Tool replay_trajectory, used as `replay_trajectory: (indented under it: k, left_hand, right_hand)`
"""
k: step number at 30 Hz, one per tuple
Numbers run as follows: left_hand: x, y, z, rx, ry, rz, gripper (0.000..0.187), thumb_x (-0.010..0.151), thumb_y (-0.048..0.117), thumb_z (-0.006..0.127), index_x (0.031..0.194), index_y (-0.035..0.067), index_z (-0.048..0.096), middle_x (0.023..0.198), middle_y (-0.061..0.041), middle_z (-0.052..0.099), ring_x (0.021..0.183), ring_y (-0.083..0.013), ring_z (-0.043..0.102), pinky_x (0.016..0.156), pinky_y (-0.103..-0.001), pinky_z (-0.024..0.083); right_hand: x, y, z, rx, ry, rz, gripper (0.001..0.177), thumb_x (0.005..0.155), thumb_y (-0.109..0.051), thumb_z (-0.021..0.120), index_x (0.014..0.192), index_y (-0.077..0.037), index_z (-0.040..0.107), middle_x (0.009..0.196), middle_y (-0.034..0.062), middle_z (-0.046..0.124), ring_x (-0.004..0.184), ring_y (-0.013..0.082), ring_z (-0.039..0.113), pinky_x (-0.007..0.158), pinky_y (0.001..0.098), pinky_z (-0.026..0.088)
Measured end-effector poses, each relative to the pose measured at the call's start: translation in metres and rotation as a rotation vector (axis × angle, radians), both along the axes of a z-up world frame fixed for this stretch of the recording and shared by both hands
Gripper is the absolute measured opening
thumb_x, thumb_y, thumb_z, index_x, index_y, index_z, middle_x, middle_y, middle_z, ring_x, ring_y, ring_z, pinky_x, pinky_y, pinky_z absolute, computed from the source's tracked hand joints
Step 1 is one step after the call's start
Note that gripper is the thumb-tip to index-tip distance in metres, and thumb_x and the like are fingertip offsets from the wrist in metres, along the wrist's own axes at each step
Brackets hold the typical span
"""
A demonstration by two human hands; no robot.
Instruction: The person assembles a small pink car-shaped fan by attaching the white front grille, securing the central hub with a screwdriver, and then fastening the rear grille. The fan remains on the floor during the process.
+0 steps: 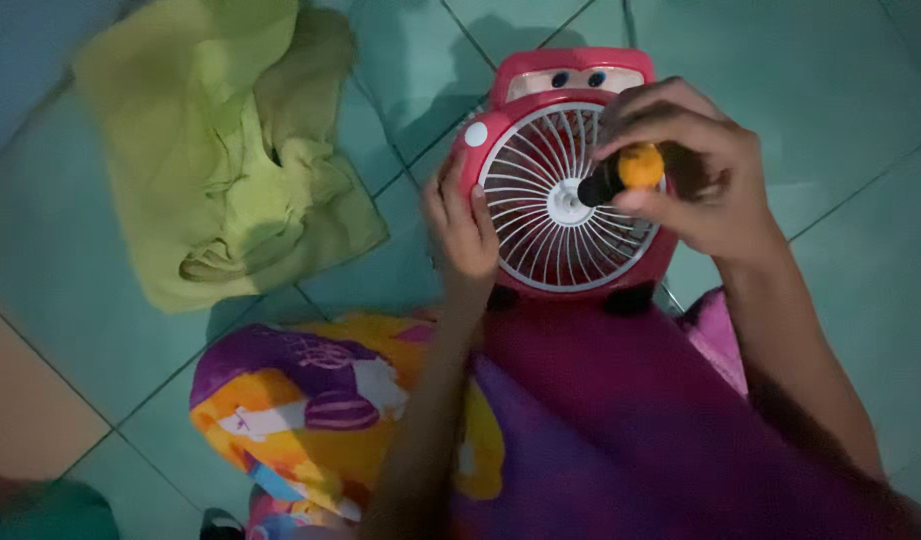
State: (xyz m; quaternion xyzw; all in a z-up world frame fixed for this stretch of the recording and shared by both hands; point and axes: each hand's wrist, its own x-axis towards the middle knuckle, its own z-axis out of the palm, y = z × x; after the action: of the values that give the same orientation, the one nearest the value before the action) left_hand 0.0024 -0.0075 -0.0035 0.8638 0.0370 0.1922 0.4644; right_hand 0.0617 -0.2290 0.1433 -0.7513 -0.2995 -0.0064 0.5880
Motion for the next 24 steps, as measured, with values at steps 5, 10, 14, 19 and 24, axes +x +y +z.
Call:
replay_trajectory:
  k: [5,10,14,19,24]
  left_hand:
    - [-0.001,0.001,0.011,0.065,0.037,-0.004,0.042,0.114,0.021,0.045,0.152,0.003,0.045,0.148,-0.024,0.048,0.136,-0.0416,0.049,0.115,-0.052,0.042]
    - [-0.004,0.001,0.013,-0.013,0.03,-0.018,0.041,0.114,0.02,0.045,0.152,0.004,0.046,0.148,-0.024,0.05,0.136,-0.0424,0.051,0.116,-0.051,0.042]
    - [0.0,0.001,0.006,-0.003,0.02,0.025,0.045,0.112,0.02,0.047,0.151,-0.002,0.042,0.147,-0.029,0.049,0.136,-0.047,0.049,0.116,-0.053,0.039]
    - [-0.001,0.004,-0.005,0.061,-0.005,0.047,0.049,0.11,0.021,0.054,0.148,-0.006,0.038,0.147,-0.031,0.047,0.141,-0.0483,0.045,0.122,-0.056,0.035]
    - [-0.003,0.001,-0.013,0.063,-0.078,0.081,0.05,0.107,0.017,0.058,0.147,-0.005,0.037,0.15,-0.032,0.043,0.144,-0.0492,0.041,0.123,-0.057,0.033]
  right_hand:
    - [-0.001,0.008,-0.007,0.238,0.201,-0.007,0.04,0.092,-0.016,0.08,0.108,-0.013,0.043,0.107,0.0082,0.055,0.102,0.0182,0.062,0.1,0.0444,0.06]
    - [-0.017,0.005,0.001,0.242,0.364,0.044,0.036,0.098,-0.031,0.069,0.117,-0.016,0.041,0.105,0.0066,0.061,0.099,0.0179,0.066,0.1,0.0449,0.06]
    - [-0.035,0.001,0.011,0.249,0.562,-0.003,0.057,0.097,-0.052,0.06,0.137,-0.013,0.047,0.125,0.0005,0.052,0.124,0.0185,0.055,0.104,0.0418,0.048]
    - [-0.041,0.006,0.002,0.028,0.112,-0.05,0.035,0.095,-0.019,0.07,0.125,-0.006,0.057,0.12,0.0103,0.058,0.123,0.0209,0.055,0.117,0.0433,0.043]
    - [-0.033,0.0,-0.006,0.268,0.124,-0.081,0.041,0.091,-0.009,0.08,0.115,-0.012,0.048,0.126,0.0081,0.055,0.12,0.018,0.056,0.108,0.039,0.047]
